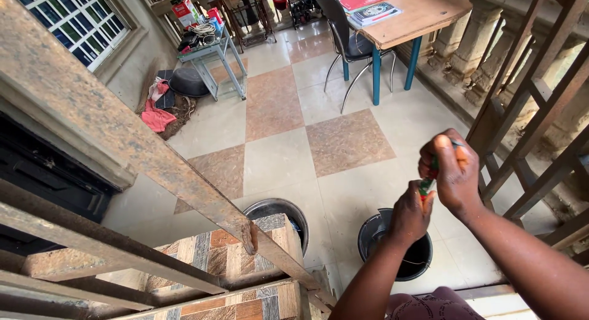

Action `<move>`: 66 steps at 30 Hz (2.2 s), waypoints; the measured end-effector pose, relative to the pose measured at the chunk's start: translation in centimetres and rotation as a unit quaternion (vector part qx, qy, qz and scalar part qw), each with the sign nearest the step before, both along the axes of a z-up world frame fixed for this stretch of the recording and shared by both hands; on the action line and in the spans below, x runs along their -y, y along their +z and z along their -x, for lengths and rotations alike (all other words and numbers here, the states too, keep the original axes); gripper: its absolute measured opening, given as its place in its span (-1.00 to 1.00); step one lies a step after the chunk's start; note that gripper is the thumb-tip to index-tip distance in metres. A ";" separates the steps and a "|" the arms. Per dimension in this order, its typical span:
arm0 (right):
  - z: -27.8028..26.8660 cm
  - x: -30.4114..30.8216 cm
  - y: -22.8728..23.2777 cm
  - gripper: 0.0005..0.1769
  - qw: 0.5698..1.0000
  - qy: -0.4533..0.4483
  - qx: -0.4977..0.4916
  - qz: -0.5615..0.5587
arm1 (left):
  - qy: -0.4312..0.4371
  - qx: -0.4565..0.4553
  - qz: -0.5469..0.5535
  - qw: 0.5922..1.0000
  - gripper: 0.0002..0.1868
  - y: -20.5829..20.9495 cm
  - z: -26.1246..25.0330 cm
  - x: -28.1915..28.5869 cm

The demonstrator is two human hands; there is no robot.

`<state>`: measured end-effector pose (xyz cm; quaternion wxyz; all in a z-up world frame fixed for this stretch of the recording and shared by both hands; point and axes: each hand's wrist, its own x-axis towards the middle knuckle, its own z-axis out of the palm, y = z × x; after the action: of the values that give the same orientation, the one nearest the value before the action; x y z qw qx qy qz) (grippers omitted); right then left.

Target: The person carries a bucket of water and a mop into a building, wrings the mop head by hand, and then mops the tiled floor around a shoe rack and furniture.

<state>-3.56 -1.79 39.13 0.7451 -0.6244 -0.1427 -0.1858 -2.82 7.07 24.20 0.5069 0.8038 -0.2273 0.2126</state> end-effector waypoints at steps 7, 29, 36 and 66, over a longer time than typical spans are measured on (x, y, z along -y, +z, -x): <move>-0.1 2.8 -1.9 -0.61 0.995 -0.043 0.040 -0.077 | -0.067 0.004 -0.038 0.997 -0.62 -0.4 -0.1 2.3; 0.8 2.6 -2.8 -0.54 0.995 -0.031 0.040 -0.089 | -0.073 0.036 -0.011 0.997 -0.61 -1.0 0.5 1.7; 0.9 2.2 -2.4 -0.58 0.996 -0.045 0.047 -0.055 | -0.098 0.014 -0.015 0.995 -0.62 -1.0 0.6 1.0; -4.1 2.7 -3.3 -0.66 0.997 -0.028 0.002 0.071 | -0.093 0.011 -0.108 0.990 -0.61 -2.4 -7.4 -2.0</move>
<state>0.53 -4.47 35.80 0.6928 -0.6793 -0.1397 -0.1978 4.57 9.03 21.84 0.4319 0.8270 -0.3280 0.1479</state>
